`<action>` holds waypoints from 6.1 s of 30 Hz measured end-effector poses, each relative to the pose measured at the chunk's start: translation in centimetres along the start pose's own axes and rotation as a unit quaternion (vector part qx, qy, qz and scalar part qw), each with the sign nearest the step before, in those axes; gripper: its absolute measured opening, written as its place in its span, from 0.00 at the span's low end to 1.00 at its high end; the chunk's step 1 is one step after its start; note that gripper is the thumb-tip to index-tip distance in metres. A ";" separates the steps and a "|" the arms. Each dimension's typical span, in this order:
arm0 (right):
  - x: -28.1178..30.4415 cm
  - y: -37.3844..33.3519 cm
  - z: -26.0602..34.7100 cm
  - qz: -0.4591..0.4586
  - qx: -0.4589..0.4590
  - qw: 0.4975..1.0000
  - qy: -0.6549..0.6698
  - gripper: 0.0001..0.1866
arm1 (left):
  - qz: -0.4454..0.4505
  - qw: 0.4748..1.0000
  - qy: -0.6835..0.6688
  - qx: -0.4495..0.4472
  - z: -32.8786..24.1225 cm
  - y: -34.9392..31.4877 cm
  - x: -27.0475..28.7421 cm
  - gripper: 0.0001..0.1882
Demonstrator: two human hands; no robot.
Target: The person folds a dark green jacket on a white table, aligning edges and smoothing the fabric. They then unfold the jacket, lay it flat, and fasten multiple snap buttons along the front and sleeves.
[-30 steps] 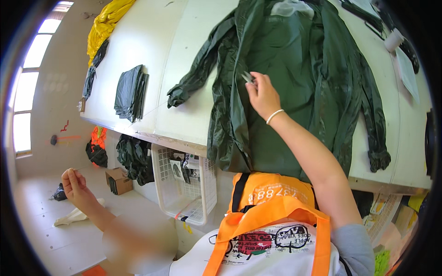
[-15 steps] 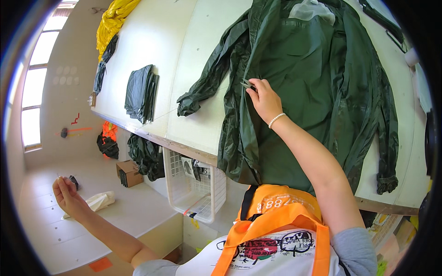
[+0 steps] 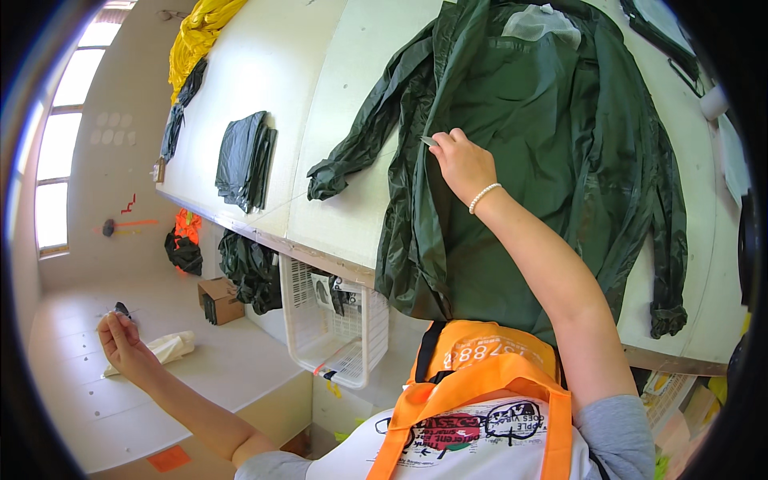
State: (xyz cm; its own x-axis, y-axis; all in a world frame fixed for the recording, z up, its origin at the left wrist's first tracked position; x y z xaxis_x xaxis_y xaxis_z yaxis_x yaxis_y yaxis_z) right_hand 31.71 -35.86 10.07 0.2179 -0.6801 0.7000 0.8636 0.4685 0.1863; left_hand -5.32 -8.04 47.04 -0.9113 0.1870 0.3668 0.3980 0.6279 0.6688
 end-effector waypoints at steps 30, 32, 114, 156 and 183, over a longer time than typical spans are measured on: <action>45.4 -30.3 -58.4 -0.030 -0.541 0.695 -0.473 0.32 | 0.346 0.323 0.082 0.877 13.8 -53.6 15.7 0.35; 46.8 -29.1 -58.7 -0.110 -0.510 0.686 -0.508 0.34 | 0.352 0.314 0.131 0.872 13.7 -53.8 15.1 0.33; 8.7 -27.5 -3.3 -0.106 -0.162 0.978 -0.082 0.05 | 0.394 0.354 -0.468 0.708 -1.1 -47.9 -36.6 0.13; 5.2 -30.2 -5.5 -0.144 -0.535 0.633 0.541 0.05 | 0.399 0.476 -0.418 0.663 1.1 -49.2 -36.6 0.08; 17.6 6.2 -13.8 -0.008 0.022 0.945 -0.327 0.06 | 0.375 0.533 -0.156 0.742 4.9 -60.2 -22.2 0.30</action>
State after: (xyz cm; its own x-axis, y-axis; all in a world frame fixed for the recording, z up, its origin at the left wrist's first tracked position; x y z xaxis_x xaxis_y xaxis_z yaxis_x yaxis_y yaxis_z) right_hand 47.21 -52.71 14.07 -0.1350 -0.1994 0.9706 0.8413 0.4944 0.2186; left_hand -9.57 -46.33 -4.54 -0.6193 0.7774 -0.1100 0.3522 0.1499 -0.9238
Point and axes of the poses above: each hand's wrist, its own y-axis towards the middle knuckle, its own x-axis out of the back of the hand, z = x × y, the point moved 4 cm from there along y, towards the middle knuckle, and after that the axes turned 5 degrees about -x, right-handed, at the moved point
